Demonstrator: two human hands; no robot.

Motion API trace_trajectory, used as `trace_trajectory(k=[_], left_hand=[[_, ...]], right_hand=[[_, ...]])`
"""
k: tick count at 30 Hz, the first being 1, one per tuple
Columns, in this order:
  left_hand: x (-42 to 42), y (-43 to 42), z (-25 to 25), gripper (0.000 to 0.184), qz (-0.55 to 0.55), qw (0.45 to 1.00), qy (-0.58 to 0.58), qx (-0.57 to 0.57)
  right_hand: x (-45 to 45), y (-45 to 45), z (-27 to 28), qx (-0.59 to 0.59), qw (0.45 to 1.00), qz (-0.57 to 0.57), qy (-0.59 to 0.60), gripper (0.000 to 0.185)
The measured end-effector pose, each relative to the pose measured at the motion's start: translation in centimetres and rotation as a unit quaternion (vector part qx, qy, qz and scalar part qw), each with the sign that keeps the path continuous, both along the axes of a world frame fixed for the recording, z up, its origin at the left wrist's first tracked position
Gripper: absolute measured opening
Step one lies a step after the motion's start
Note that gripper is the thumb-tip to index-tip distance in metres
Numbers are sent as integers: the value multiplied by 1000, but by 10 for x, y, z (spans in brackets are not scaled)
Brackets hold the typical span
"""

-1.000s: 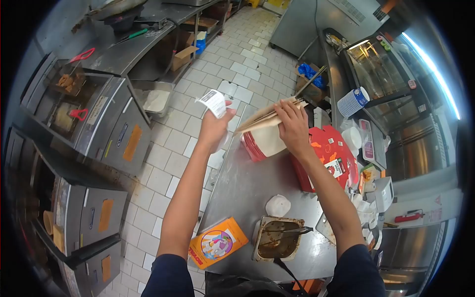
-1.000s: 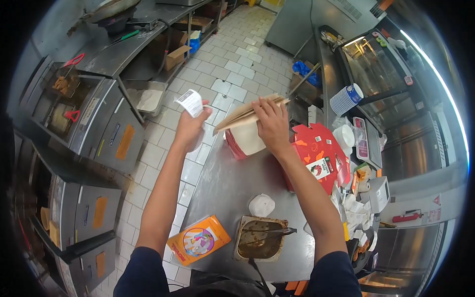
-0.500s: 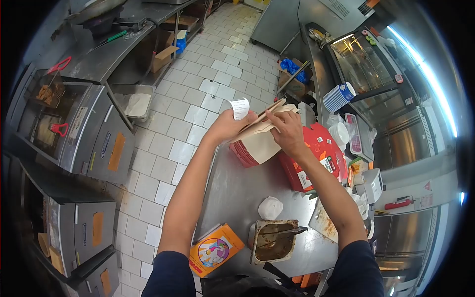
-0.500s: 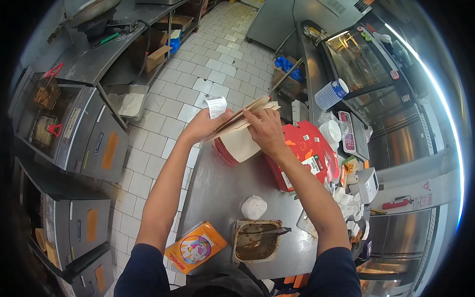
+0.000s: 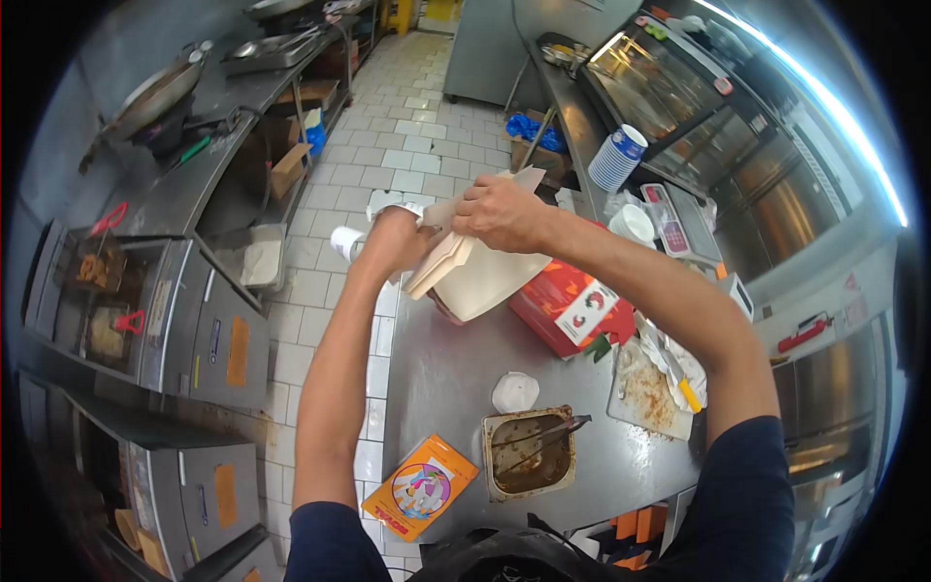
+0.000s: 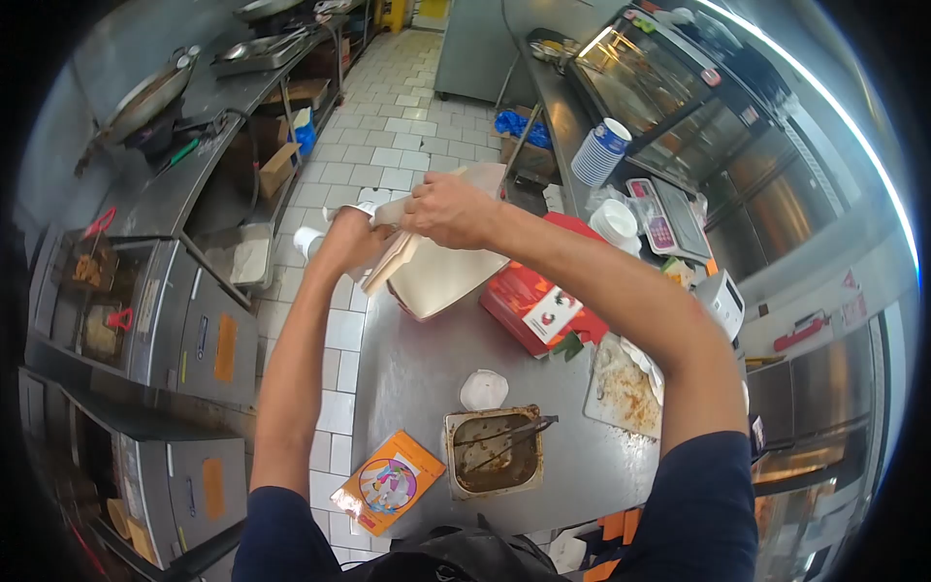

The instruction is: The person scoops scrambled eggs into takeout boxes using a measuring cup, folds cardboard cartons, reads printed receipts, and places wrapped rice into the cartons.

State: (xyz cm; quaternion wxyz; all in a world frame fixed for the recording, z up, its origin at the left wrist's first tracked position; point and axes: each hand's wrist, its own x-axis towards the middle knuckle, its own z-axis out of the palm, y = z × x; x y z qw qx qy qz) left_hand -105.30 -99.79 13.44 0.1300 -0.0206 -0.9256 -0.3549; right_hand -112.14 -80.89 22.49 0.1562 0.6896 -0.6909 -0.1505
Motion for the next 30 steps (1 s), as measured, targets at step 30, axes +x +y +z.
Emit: trace_trajectory(k=[30], left_hand=[[98,63,-11,45,-2,990,-60,-128]], right_hand=[[239,261,210,-289,940,-173,-59,15]])
